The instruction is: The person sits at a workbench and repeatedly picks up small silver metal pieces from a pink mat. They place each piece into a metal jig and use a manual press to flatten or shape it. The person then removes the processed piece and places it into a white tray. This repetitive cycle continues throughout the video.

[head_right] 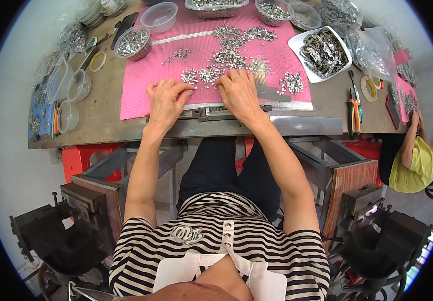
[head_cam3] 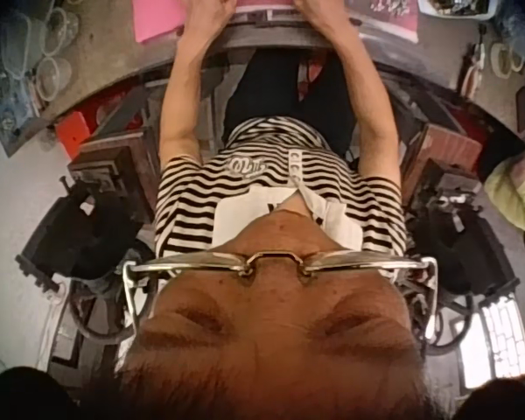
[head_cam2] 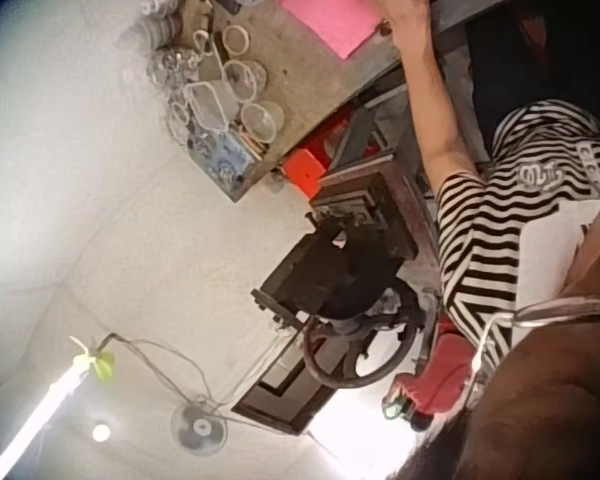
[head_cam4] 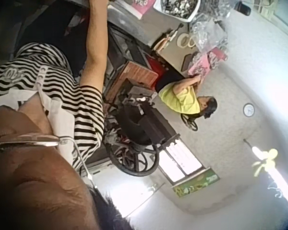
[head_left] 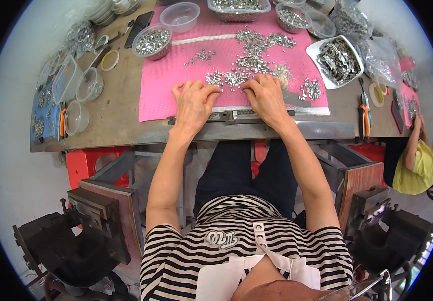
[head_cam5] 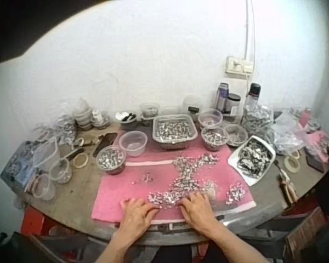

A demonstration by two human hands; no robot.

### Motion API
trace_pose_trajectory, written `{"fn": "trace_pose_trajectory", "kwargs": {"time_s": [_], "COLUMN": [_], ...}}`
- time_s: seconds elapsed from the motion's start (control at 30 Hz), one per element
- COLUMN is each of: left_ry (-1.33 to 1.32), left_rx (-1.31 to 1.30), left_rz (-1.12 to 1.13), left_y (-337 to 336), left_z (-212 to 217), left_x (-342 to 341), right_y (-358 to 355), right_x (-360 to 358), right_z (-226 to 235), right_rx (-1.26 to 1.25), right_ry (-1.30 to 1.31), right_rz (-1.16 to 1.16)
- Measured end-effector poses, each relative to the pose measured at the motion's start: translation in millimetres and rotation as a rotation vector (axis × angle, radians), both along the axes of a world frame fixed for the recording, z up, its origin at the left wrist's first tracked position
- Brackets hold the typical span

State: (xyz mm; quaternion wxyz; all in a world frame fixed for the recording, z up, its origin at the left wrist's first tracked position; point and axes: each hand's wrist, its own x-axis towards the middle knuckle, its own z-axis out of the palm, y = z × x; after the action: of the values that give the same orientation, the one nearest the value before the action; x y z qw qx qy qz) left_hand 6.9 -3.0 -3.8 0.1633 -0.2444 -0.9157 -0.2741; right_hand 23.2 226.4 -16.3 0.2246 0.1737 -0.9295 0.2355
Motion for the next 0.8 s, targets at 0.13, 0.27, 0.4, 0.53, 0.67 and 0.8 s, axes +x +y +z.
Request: {"fn": "trace_pose_trajectory", "kwargs": {"time_s": [0.13,0.27,0.4,0.53,0.67,0.8], "left_ry": [0.023,-0.005,-0.06,-0.092,-0.124,-0.051], "left_rx": [-0.051,-0.041,0.025,0.086,0.048,0.007], "left_rz": [-0.03,-0.037,-0.008,0.057,0.047,0.042], "left_y": [0.9,-3.4,-12.0,-19.5,-15.1,-7.4], "left_z": [-2.9,-1.3,1.0,2.7,9.7,3.7], "left_x": [-1.4,1.8,3.2,1.4,5.0,6.1], "right_y": [1.5,2.7,2.2,0.4,5.0,21.7], "right_x": [-2.7,-1.8,-2.4,-4.5,2.4,25.4], "right_z": [-1.9,0.2,2.0,0.3,7.5,13.4], "right_rx": [0.003,-0.011,0.0,0.01,-0.069,-0.195], "right_ry": [-0.03,-0.061,-0.057,-0.001,-0.034,-0.138], "right_rz": [0.008,0.028,0.029,0.044,0.072,0.121]}}
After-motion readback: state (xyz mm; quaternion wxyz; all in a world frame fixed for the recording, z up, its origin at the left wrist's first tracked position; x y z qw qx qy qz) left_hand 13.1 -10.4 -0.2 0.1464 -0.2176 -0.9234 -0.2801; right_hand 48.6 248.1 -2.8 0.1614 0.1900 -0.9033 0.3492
